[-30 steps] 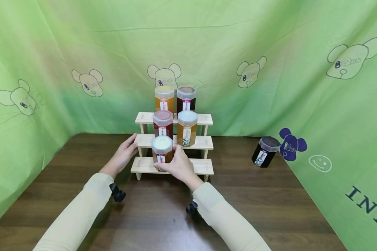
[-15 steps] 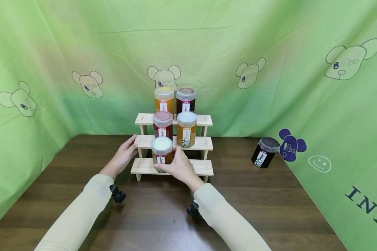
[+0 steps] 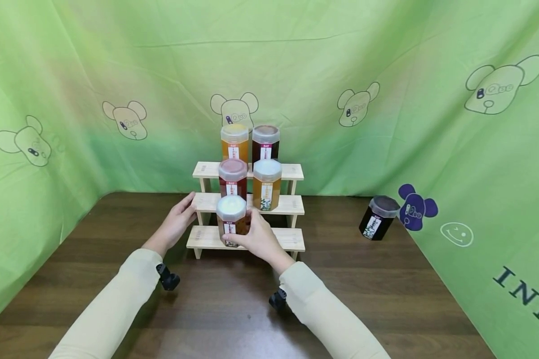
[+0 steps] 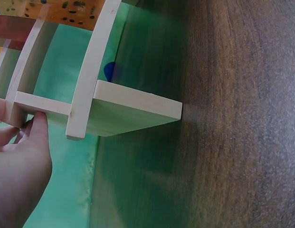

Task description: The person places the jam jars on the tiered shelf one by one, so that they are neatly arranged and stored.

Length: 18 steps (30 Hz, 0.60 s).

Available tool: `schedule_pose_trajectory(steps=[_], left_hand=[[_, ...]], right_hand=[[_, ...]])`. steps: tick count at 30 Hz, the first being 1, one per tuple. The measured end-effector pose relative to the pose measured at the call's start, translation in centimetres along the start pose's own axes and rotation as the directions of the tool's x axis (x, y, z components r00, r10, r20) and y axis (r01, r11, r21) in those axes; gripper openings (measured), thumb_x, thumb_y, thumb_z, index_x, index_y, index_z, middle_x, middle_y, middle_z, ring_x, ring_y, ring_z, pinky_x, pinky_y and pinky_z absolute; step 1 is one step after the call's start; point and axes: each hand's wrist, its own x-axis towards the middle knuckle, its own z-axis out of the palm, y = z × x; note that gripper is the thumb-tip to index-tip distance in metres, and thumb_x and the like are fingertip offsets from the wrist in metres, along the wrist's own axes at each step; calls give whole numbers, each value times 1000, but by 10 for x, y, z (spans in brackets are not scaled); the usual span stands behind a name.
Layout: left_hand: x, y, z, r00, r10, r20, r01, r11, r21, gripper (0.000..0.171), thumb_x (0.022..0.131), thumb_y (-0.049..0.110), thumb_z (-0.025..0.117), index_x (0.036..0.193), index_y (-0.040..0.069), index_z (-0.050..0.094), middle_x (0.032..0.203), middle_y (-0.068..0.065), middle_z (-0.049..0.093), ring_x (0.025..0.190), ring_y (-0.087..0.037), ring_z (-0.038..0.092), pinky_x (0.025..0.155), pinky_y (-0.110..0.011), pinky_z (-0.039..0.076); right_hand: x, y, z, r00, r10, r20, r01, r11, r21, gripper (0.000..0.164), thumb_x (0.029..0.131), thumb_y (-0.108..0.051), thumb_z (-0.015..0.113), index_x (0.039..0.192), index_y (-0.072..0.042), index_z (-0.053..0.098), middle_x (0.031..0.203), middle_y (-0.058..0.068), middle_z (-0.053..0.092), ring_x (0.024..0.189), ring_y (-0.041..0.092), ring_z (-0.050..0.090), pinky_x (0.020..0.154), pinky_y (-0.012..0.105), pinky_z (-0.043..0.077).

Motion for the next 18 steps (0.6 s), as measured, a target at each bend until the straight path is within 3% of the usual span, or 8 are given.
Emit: schedule_pose_trajectory(steps=[9, 18], left_hand=[[0, 0, 1, 1000, 9, -4, -9, 999, -33, 55, 111, 10, 32, 161, 3, 10, 165, -18, 11, 148, -31, 24, 119, -41, 27], [1, -1, 0, 999, 33, -6, -34, 998, -48, 55, 110, 8, 33, 160, 1, 11, 165, -18, 11, 147, -31, 25, 119, -41, 28]], right_hand=[[-2, 1, -2, 1000, 13, 18, -13, 1000, 11, 77, 77, -30, 90, 135, -4, 47, 124, 10, 60, 105, 24, 59, 87, 39, 54], [-11, 9, -25, 995, 0, 96, -3, 1000, 31, 72, 81, -30, 87, 136, -6, 49, 126, 11, 63, 111, 28, 62, 95, 41, 54]])
